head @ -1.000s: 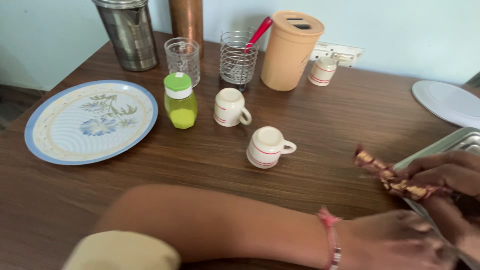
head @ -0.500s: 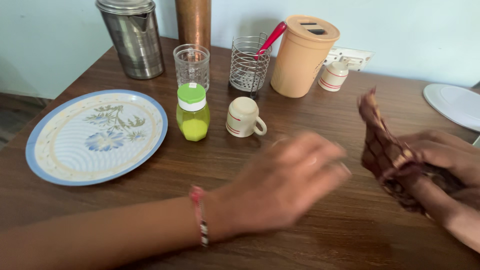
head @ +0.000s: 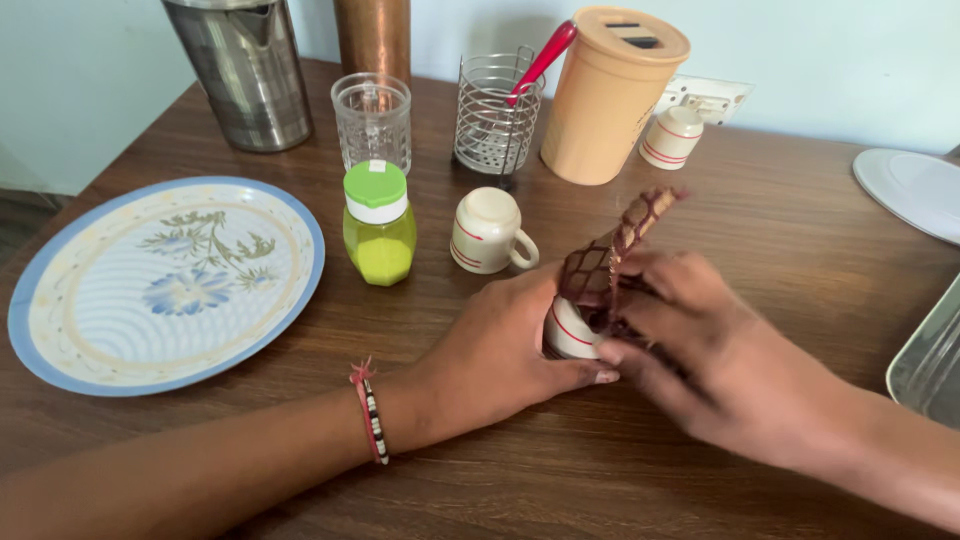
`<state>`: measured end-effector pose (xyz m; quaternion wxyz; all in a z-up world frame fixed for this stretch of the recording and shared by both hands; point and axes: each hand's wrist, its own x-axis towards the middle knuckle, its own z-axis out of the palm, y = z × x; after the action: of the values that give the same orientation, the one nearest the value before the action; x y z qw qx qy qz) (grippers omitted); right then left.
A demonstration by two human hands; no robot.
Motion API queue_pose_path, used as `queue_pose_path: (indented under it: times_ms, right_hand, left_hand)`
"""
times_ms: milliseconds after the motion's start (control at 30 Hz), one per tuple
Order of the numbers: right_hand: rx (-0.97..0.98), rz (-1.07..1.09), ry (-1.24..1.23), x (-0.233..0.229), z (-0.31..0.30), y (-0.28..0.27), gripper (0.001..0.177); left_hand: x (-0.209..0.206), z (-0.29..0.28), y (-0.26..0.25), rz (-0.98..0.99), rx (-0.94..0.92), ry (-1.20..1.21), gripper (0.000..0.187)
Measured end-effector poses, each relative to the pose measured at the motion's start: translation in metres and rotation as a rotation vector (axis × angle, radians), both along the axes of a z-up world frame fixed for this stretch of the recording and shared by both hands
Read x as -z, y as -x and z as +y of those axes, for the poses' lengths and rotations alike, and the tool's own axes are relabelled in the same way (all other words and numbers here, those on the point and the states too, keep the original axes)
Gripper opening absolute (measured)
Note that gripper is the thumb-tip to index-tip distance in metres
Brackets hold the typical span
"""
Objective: The person wipes a floral-patterned plate, a metal tray, and a small cup with a patterned cloth on a wooden table. The person wipes each item thoroughly, turning them over to clean both sides, then places them back on the table.
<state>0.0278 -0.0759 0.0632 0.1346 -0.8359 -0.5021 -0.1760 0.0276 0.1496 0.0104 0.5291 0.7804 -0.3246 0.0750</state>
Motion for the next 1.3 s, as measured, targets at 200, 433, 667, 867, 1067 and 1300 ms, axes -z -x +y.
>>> queue_pose_path:
  times_ms: [200,433,667,867,1067,1300]
  right_hand:
    - [0.074,-0.282,0.197,0.003,0.001,0.004,0.035]
    - [-0.009,-0.116,0.107,-0.012,0.014,-0.002,0.027]
    - [0.161,-0.187,0.092,-0.012,0.018,-0.010,0.024]
    - [0.437,0.007,0.131,-0.014,-0.011,0.028,0.020]
    - [0.557,0.110,-0.044,0.003,-0.043,0.057,0.031]
    - [0.150,0.284,-0.111,0.004,-0.072,0.075,0.054]
  left_hand:
    - [-0.004,0.001,0.000,0.082,-0.047,-0.029,0.061]
    - [0.009,0.000,-0.006,-0.046,-0.023,0.017,0.050]
    - [0.005,0.004,-0.006,-0.101,-0.038,-0.001,0.058]
    - [-0.001,0.004,0.000,0.028,-0.036,-0.001,0.059]
    - [-0.017,-0.007,0.009,0.001,-0.114,-0.053,0.054]
    - [-0.015,-0.019,0.006,0.145,-0.225,-0.230,0.058]
